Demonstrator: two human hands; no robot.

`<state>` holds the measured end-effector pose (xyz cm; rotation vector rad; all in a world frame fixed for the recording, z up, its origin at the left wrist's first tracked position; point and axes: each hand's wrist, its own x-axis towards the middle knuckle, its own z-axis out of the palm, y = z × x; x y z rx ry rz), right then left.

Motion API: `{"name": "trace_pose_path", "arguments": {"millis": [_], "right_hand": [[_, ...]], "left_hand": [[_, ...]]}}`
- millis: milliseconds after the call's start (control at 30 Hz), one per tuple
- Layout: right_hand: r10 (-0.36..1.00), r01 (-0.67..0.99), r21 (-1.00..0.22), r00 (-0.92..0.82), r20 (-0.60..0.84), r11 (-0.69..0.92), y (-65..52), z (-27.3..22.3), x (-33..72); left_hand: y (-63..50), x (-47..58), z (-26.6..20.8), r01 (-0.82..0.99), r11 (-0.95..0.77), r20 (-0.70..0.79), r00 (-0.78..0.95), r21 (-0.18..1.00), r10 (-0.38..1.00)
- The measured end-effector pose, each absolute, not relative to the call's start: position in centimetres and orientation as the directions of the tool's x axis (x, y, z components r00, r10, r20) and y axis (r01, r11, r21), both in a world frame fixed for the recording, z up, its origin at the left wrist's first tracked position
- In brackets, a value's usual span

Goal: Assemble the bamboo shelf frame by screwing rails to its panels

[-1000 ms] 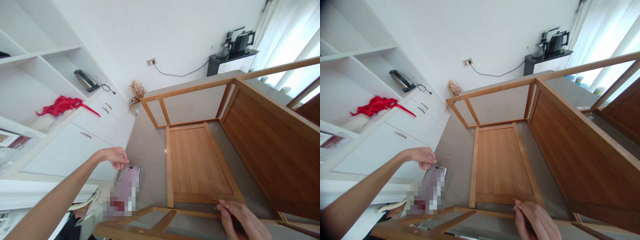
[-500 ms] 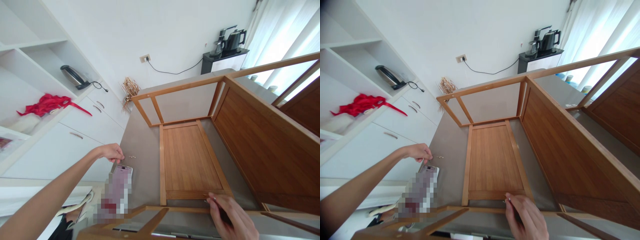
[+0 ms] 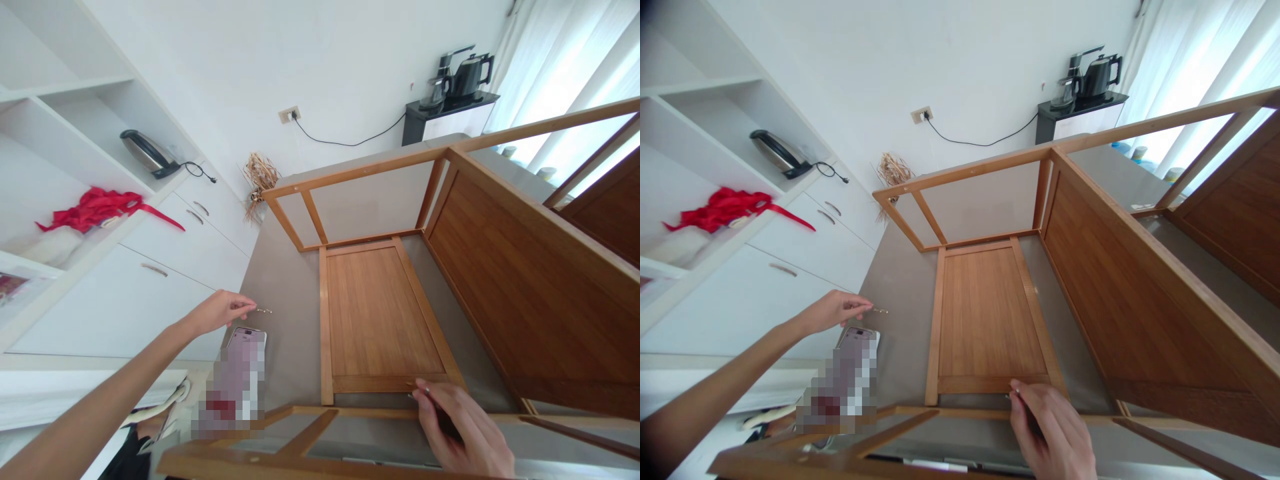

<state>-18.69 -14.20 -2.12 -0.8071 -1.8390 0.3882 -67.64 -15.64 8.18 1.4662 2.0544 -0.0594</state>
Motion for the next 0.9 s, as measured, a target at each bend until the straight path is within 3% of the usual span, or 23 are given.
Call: {"name": "trace_pose_path", "arguments": {"millis": [433,600,900], "right_hand": [[0.667,0.32,-0.593,-0.22,0.712,0.739,-14.0,-1.3,-19.0],[0.673,0.321,-0.599,-0.22,0.706,0.733,-14.1,-2.0,-18.9],[0.681,0.34,-0.596,-0.243,0.691,0.727,-14.0,-1.5,-18.9]], "left_hand": [[-15.7,-67.3,9.4,0.97,0.194,-0.461,-0.105,0.149,0.881],[-15.7,-67.2,9.9,0.955,0.266,-0.491,-0.17,0.133,0.855],[-14.9,-66.9,9.5,0.92,0.335,-0.563,-0.17,0.204,0.809]]}}
